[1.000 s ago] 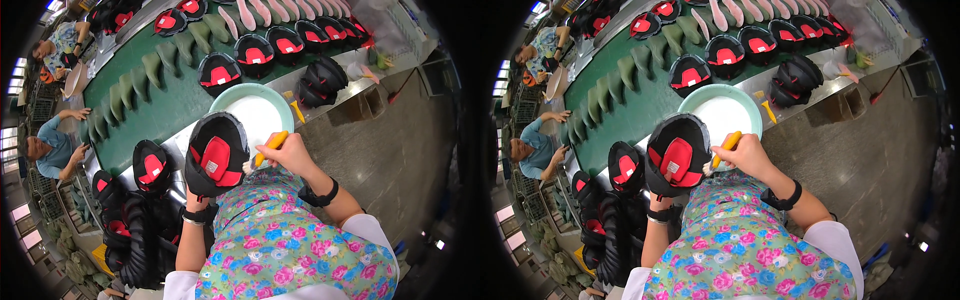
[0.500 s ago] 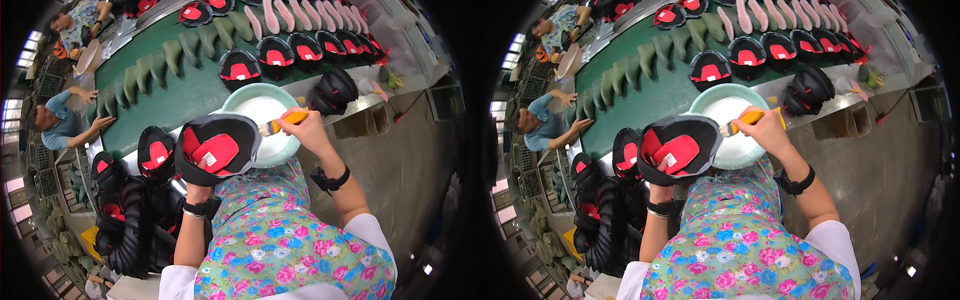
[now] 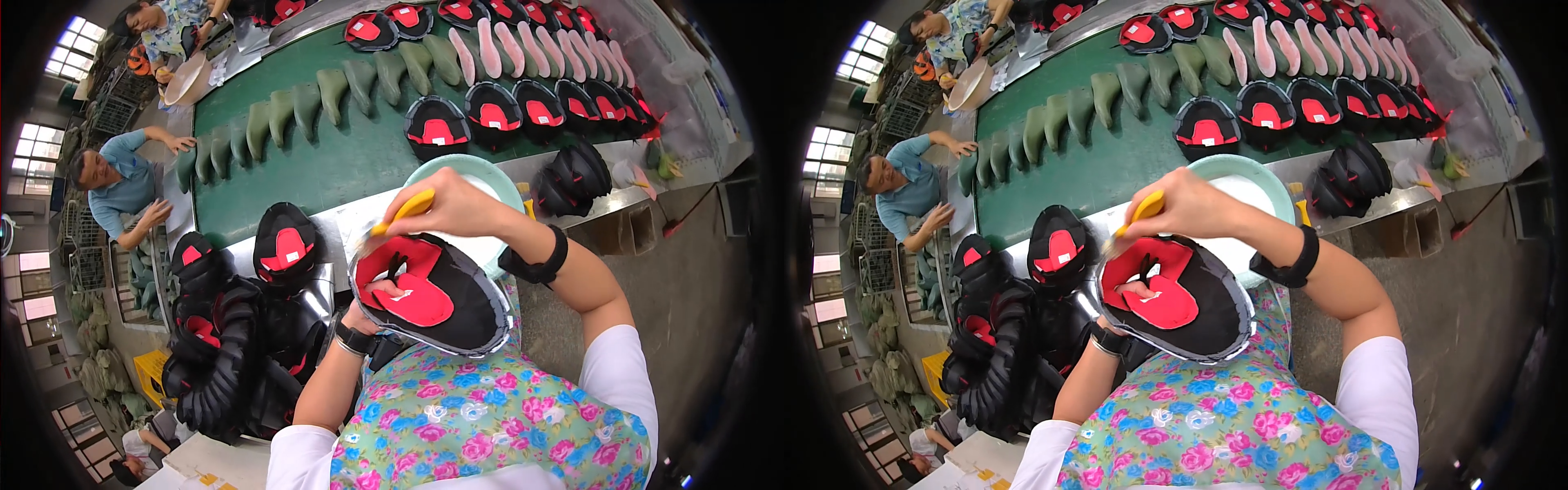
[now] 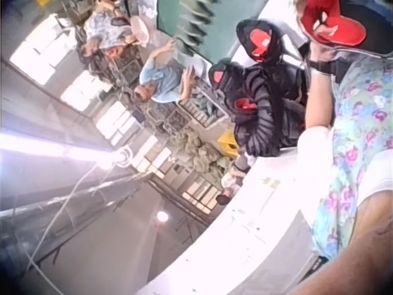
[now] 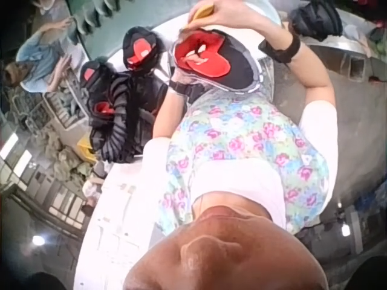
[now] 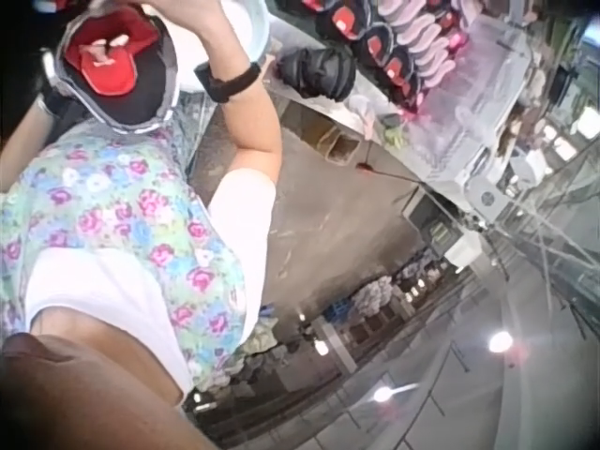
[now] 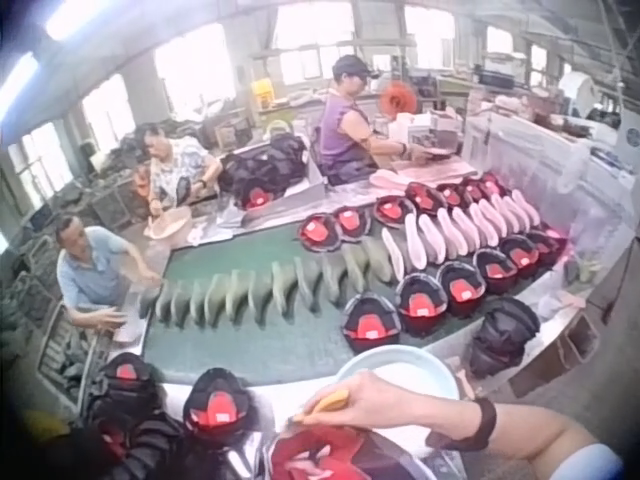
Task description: The recorder uses a brush to apply a white liquid adhesive to the inner edges and base of shoe uppers at a factory conveyor belt.
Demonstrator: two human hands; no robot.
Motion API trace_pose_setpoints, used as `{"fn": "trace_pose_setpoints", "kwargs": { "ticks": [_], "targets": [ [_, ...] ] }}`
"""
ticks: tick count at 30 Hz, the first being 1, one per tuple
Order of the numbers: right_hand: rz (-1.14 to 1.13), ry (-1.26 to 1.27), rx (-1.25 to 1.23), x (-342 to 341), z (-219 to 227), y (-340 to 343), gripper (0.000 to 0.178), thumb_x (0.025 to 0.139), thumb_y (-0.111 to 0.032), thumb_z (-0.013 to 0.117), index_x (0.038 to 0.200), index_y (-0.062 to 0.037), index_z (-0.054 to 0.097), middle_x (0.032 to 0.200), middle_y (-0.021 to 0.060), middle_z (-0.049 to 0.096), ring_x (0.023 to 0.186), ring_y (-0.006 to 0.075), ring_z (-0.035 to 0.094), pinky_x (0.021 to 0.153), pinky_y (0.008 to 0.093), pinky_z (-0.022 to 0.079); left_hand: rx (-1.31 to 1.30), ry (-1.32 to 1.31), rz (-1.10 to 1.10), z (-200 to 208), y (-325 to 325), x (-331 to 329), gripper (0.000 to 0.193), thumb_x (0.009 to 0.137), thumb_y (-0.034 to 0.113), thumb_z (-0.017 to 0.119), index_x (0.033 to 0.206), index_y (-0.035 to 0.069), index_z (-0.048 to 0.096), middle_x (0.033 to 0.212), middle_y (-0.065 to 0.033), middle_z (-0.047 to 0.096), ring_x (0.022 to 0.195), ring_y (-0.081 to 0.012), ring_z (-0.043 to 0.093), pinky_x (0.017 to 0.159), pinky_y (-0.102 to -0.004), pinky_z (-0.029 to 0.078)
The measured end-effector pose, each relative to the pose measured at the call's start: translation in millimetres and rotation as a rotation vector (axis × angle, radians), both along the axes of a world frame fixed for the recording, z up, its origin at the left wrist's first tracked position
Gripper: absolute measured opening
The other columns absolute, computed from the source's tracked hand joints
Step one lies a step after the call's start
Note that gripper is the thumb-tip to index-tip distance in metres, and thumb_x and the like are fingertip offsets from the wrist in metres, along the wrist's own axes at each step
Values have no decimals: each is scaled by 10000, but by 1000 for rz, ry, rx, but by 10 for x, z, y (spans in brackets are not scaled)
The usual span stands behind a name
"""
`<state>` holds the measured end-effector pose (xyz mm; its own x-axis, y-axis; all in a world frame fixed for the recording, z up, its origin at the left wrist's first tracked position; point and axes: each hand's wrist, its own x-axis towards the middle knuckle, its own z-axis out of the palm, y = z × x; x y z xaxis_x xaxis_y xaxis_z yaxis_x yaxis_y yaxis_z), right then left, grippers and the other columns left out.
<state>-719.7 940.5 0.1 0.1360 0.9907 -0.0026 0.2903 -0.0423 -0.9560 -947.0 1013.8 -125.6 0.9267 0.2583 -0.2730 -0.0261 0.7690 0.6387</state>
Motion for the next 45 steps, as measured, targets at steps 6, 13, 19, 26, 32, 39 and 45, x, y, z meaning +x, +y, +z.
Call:
{"fn": "trace_pose_setpoints", "kwargs": {
  "ticks": [6,13,19,26,32,39,45],
  "targets": [
    [-248,-88,-269,161,-399,-340,158,821,-143,694,764,1,662,622,39,644,558,73,606,524,219,476,-560,426,-110,-140,101,-34,105,807,59,545,891,5,578,573,-75,560,310,-149,411,293,-233,301],
    [-707,220,-340,272,-514,-806,237,846,-153,641,741,59,624,592,93,627,481,112,601,442,241,478,-384,422,93,-189,667,-62,273,854,40,583,1124,60,550,947,-95,635,774,-201,610,633,-312,494],
    [-942,347,-211,353,-690,-982,190,874,-103,623,757,46,610,609,97,617,468,123,577,435,235,460,-226,267,225,-935,1622,407,311,954,210,533,1248,111,538,1180,-25,618,1020,-137,616,785,-261,540],
    [-990,373,-361,122,-962,-728,173,884,-81,616,762,40,607,633,103,625,491,124,583,451,229,450,-154,127,342,-2391,1738,1730,329,842,-81,525,1158,8,526,1032,-149,627,943,-264,630,869,-394,539],
    [-807,246,-330,-78,-1011,-35,216,916,-153,596,795,25,613,723,58,639,638,102,571,588,234,454,696,712,68,-2150,1707,837,504,827,48,632,1302,-28,481,1159,-157,606,1032,-236,596,886,-331,478],
    [-254,180,-499,-1042,-1258,1567,195,902,-189,606,805,-21,612,710,89,609,678,148,585,613,297,471,1488,1309,582,-1239,2172,-1501,444,814,75,601,1239,-8,506,1223,-188,538,1151,-371,472,1006,-424,362],
    [176,-665,-166,-2422,-2661,2564,152,760,-110,602,878,-38,667,950,117,622,1032,290,558,740,397,541,1483,1210,569,-1637,2187,-1815,469,827,49,596,1266,-52,464,1217,-222,527,1177,-377,445,1015,-438,346]
  ]
}}
